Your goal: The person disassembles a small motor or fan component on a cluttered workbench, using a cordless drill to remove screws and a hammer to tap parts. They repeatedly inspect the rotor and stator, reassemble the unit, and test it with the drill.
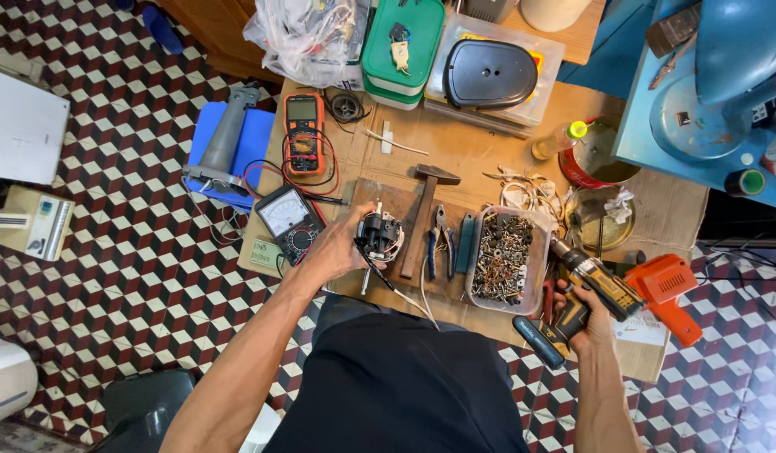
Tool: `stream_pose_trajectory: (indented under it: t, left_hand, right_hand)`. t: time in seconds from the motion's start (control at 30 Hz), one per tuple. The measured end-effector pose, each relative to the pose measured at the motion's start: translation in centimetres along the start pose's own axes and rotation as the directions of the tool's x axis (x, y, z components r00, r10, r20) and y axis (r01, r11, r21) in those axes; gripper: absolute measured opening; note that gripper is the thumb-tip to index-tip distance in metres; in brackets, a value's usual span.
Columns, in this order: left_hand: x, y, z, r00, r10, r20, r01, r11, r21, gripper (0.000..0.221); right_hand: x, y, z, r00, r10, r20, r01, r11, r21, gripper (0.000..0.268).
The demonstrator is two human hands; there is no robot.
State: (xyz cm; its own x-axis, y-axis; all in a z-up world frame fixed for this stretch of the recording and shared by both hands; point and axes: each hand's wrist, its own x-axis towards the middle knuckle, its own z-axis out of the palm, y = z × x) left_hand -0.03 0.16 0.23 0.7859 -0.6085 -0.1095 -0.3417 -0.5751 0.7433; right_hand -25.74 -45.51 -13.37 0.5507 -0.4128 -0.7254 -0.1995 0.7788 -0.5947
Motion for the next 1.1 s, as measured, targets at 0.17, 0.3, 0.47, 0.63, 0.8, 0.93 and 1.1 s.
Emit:
stream_pose_trajectory:
  t: [0.17, 0.3, 0.47, 0.63, 0.8, 0.93, 1.1]
  left_hand:
    - [0.0, 1.8, -0.1, 0.993, -0.118, -0.013, 0.117, 0.989, -0.094, 0.104]
    - [-0.1, 5.2, -2.0, 0.988, -0.154, -0.015, 0.153, 0.986, -0.058, 0.096]
    - [-1.4, 11.3, -6.7, 0.987, 0.157, -0.046, -0.161, 0.98, -0.115, 0.084]
    - [2.4, 15.3, -7.3, 0.851, 0.525, 0.0, -0.525, 0.851, 0.008, 0.078]
    - [5.6, 17.9, -5.4, 0.779, 0.625, 0.053, -0.627, 0.777, 0.054, 0.085]
    - [7.5, 19.2, -4.1, 0.71, 0.698, 0.095, -0.704, 0.706, 0.075, 0.092]
    - [7.0, 18.6, -3.5, 0.717, 0.697, -0.028, -0.696, 0.717, 0.03, 0.101]
  right_hand:
    - [-1.7, -0.3, 1.6, 0.99, -0.123, -0.071, 0.057, 0.801, -0.596, 0.043]
    - [-10.0, -2.3, 6.9, 0.866, -0.393, -0.308, -0.151, 0.383, -0.911, 0.047]
    - [-20.7, -2.7, 21.0, 0.985, -0.167, 0.041, 0.135, 0.606, -0.784, 0.057]
    - [-25.7, -3.4, 30.7, 0.964, -0.091, 0.251, 0.243, 0.683, -0.688, 0.085]
    - [-26.6, -3.9, 33.1, 0.938, -0.339, 0.074, 0.298, 0.676, -0.674, 0.092]
    - [-24.9, -2.5, 31.3, 0.866, -0.5, -0.021, 0.45, 0.797, -0.404, 0.079]
    - [-20.0, -2.4, 26.2, 0.905, -0.426, -0.002, 0.425, 0.901, 0.087, 0.055]
